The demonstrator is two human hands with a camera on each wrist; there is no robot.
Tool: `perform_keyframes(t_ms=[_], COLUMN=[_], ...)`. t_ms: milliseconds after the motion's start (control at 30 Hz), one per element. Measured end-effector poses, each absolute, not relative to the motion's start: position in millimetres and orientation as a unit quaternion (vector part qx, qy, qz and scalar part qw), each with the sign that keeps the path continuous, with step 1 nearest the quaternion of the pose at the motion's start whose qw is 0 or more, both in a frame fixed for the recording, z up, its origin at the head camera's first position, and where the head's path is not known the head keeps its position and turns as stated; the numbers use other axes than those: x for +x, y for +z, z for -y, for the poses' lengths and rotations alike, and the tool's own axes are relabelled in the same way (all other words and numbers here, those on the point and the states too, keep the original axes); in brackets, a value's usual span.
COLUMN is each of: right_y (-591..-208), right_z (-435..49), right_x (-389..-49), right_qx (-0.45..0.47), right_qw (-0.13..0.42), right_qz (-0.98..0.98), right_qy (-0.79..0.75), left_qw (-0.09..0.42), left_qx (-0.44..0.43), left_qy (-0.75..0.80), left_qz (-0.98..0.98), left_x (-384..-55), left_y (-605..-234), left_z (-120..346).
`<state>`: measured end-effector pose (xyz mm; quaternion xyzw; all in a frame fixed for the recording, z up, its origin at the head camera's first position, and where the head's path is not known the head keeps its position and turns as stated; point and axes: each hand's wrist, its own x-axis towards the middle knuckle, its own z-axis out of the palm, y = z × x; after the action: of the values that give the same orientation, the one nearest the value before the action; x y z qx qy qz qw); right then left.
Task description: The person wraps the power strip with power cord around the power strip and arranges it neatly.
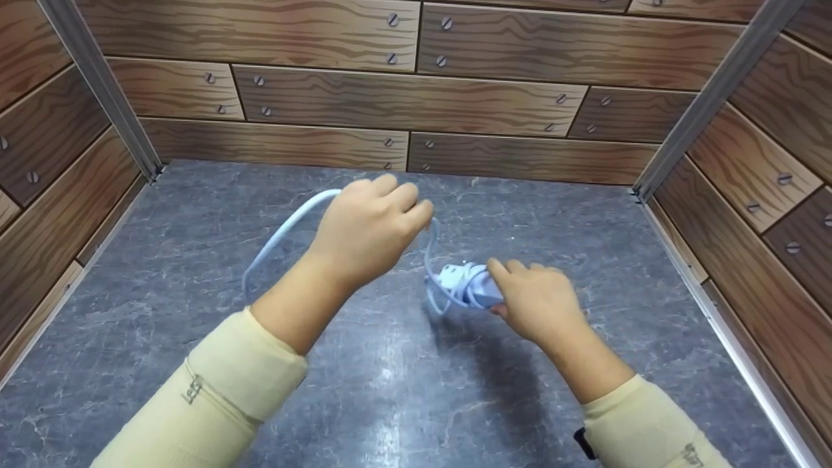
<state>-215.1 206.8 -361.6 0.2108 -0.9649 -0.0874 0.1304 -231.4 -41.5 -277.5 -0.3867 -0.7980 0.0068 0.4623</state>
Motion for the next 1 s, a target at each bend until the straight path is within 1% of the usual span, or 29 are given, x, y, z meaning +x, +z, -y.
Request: perform_keyframes(t_ms=[233,400,500,700,867,1000], right_y=[-363,-360,-359,-355,-352,-350], right_z=[-216,-218,-218,-213,-206,-202], right_x=[-219,-219,-217,-212,-210,-206], right_qx=[0.342,0.419,0.449,0.480,0.488,0.473], right_qw=[0.163,0.174,0.169,0.154,0.150,0.119], right_qz=[0.921,0.890,0.877,0.862,0.851,0.845], right_qy=[-0.090,-0.048,-0.015,0.056,0.126,0.218], left_qw=[0.444,0.404,0.378,0.343,0.302,0.267], left_qx=[-0.383,-0.388,-0.401,-0.431,-0.437,-0.424], left_qy=[0.003,-0.036,-0.070,-0.144,-0.192,-0.193], left_qz=[0.810,0.827,0.831,0.822,0.825,0.844], left_x=[-249,-261,-268,-283,-298,-306], left_y=[-274,-279,-282,-281,-286,-299], left_z=[42,47,50,52,48,47])
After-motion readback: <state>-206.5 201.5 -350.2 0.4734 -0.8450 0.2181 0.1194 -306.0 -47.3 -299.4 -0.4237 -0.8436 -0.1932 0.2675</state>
